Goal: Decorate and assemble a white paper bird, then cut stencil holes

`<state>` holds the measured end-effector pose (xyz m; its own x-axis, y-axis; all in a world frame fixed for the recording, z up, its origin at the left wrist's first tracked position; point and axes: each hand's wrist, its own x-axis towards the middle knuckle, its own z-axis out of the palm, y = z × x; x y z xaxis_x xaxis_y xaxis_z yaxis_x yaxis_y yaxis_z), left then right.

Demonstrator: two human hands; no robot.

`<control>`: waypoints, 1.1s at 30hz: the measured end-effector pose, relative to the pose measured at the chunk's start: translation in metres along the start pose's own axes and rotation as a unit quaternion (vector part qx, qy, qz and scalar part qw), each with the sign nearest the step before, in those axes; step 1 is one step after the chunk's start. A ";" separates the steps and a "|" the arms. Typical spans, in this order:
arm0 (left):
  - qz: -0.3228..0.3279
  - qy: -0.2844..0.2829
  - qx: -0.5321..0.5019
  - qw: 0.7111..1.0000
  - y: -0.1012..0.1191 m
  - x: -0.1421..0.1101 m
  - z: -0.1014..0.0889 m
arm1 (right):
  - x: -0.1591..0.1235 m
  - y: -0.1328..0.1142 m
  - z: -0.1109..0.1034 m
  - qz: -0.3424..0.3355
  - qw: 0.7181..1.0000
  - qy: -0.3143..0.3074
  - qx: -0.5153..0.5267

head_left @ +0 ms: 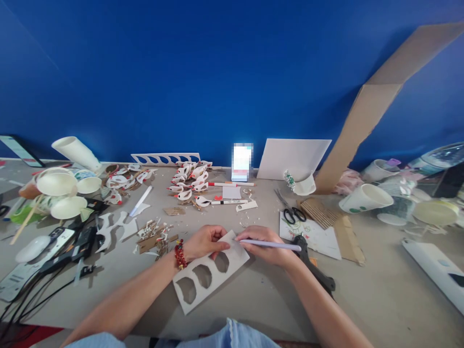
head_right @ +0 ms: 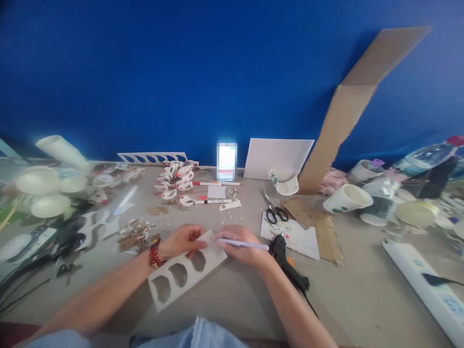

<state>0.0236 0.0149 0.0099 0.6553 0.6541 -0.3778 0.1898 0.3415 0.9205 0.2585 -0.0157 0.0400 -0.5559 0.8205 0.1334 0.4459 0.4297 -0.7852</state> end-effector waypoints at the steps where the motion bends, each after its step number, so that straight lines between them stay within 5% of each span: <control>1: -0.001 0.000 0.000 1.000 0.000 0.000 0.000 | 0.000 0.000 0.000 0.001 1.000 0.001 0.000; 33: -0.006 -0.015 0.016 1.000 0.004 0.000 0.001 | 0.000 -0.004 0.002 -0.066 0.996 -0.014 -0.057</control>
<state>0.0249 0.0157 0.0139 0.6740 0.6295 -0.3865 0.2209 0.3275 0.9186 0.2551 -0.0182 0.0423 -0.6337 0.7435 0.2135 0.4437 0.5754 -0.6871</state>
